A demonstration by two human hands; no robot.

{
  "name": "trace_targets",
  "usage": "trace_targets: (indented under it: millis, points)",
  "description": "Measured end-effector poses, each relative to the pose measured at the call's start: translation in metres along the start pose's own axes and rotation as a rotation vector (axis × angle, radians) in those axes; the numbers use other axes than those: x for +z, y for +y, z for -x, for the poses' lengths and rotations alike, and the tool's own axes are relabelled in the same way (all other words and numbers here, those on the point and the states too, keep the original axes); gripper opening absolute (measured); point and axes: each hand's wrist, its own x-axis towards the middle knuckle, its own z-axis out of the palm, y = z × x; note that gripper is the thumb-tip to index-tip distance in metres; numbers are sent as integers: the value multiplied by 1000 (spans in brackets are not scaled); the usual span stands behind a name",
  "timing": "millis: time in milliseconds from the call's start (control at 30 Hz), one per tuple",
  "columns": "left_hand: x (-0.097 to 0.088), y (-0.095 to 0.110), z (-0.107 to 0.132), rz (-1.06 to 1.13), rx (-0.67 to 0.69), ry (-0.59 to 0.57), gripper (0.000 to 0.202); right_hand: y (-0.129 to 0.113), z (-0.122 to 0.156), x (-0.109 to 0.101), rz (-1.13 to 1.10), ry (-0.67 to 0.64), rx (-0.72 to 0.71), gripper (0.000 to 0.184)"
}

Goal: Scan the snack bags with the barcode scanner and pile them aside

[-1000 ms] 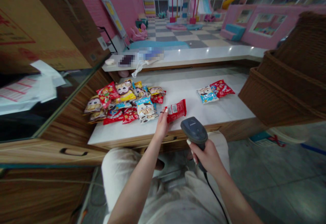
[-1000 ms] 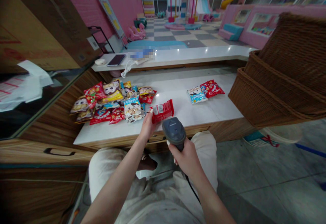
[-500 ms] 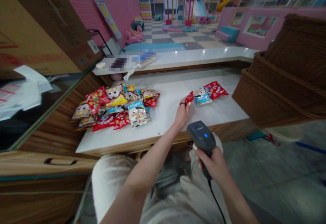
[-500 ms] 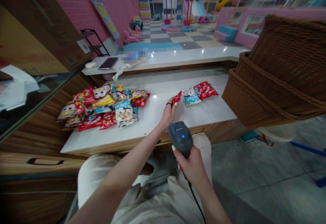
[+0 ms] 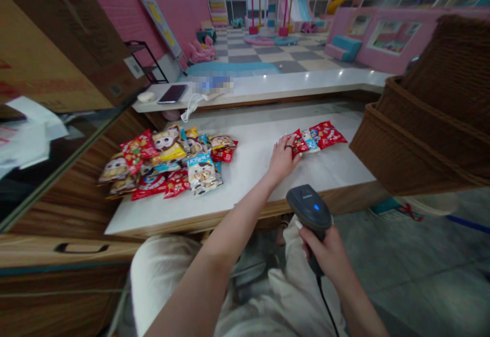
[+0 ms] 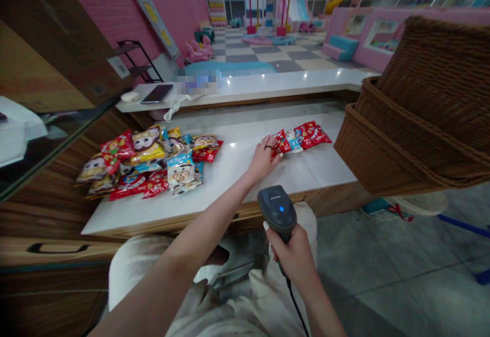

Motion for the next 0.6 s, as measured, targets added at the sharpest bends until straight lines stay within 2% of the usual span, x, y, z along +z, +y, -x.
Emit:
trace_targets:
  millis: [67, 167, 233, 300, 400, 433, 533, 600]
  points:
    - [-33, -14, 9, -96, -11, 36, 66, -3, 1, 7, -8, 5, 1, 39]
    - [-84, -48, 19, -214, -116, 111, 70, -11, 2, 18, -20, -2, 6, 39]
    - [-114, -75, 24, -168, -204, 165, 67, -15, 3, 24, -18, -39, 16, 36]
    - [-134, -100, 26, -49, -268, 227, 53, -17, 3, 27, -2, -79, 13, 36]
    - [-148, -126, 27, 58, -327, 259, 21, -17, 3, 29, 12, -107, -19, 38]
    - [-149, -130, 27, 81, -342, 258, 17, -17, 3, 29, 15, -110, -25, 37]
    - [-151, -134, 26, 182, -378, 279, 34, -18, 6, 29, 25, -90, -19, 34]
    - [-154, -130, 26, 251, -389, 316, 33, -20, 8, 29, 22, -60, -9, 33]
